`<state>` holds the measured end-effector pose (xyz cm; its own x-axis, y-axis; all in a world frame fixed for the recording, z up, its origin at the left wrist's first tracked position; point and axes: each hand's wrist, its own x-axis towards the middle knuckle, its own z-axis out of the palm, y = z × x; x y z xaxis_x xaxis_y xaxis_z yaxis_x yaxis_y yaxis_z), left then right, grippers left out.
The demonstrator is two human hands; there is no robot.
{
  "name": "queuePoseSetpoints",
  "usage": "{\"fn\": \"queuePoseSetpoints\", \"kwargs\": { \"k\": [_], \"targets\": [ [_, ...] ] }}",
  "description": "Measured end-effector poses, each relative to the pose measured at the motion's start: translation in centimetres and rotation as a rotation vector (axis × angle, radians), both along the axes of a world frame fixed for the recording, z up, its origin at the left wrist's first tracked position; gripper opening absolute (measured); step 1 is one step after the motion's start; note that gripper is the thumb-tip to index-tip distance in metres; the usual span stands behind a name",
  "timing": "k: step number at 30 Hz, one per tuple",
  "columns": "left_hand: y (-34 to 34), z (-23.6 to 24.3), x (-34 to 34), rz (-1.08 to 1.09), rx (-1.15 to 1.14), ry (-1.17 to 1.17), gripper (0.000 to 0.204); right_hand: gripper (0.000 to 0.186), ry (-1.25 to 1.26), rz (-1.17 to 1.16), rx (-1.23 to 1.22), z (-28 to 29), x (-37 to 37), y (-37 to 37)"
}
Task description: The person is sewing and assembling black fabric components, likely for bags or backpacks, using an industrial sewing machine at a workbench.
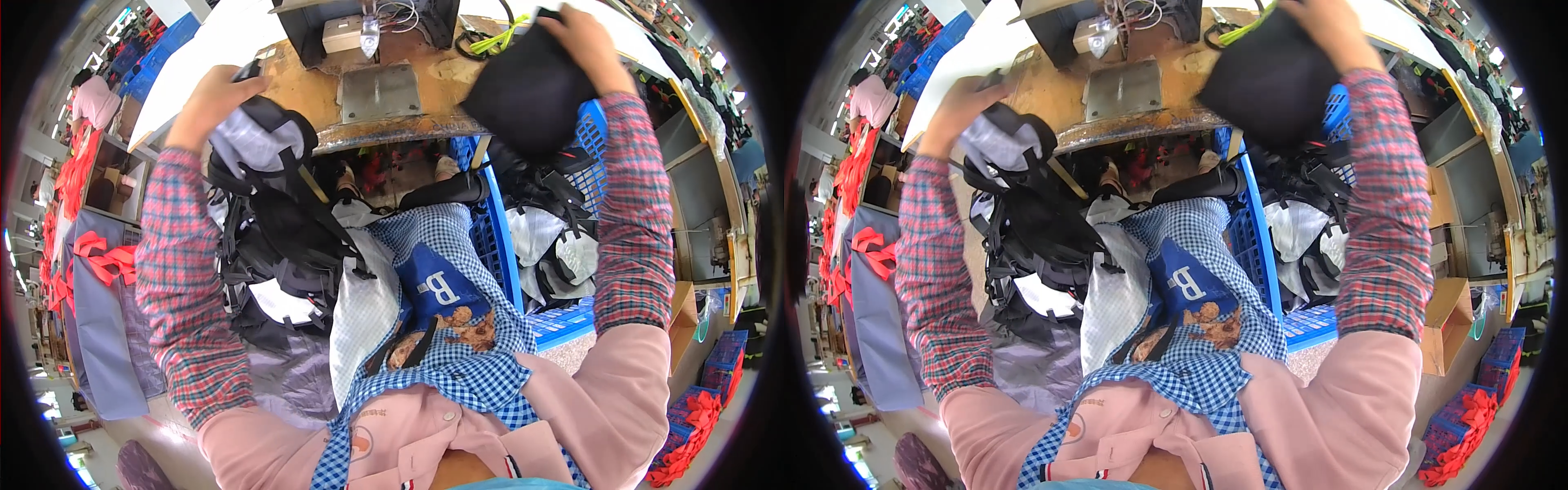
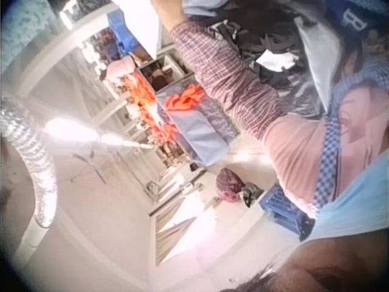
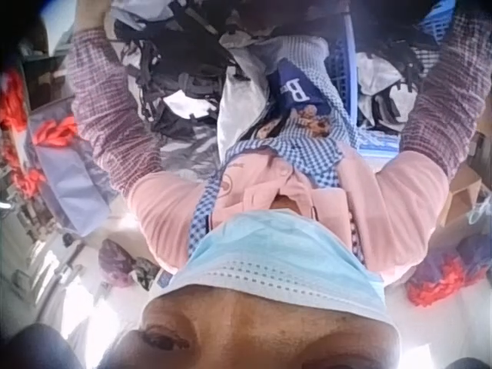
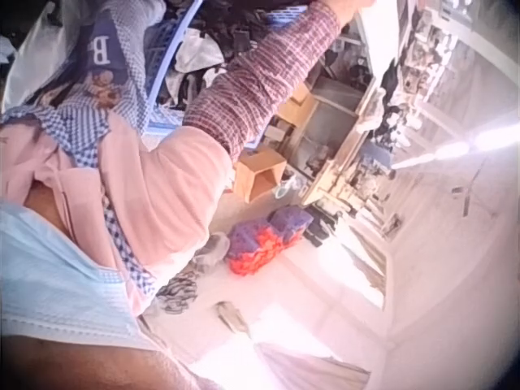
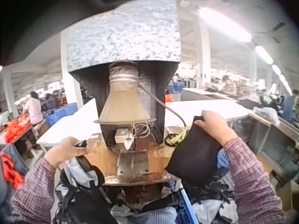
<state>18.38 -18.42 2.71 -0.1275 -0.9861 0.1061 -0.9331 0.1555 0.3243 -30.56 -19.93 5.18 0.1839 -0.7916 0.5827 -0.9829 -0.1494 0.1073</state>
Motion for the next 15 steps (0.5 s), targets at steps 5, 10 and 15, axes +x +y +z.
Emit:
{"fn": "queuePoseSetpoints", "kwargs": {
  "k": [5,10,15],
  "targets": [
    [10.6,6.7,-7.5,-0.258,0.015,0.441,0.034,0.035,-0.605,0.564,0.271,4.0,8.1,11.3],
    [18.9,8.6,-15.0,-0.451,-0.086,0.494,0.03,0.056,-0.606,1.329,0.71,-0.7,16.8,17.4],
    [24.1,8.5,-17.8,-0.721,-0.124,0.289,0.04,0.027,-0.868,1.3,0.777,-4.3,13.4,20.4]
  ]
}}
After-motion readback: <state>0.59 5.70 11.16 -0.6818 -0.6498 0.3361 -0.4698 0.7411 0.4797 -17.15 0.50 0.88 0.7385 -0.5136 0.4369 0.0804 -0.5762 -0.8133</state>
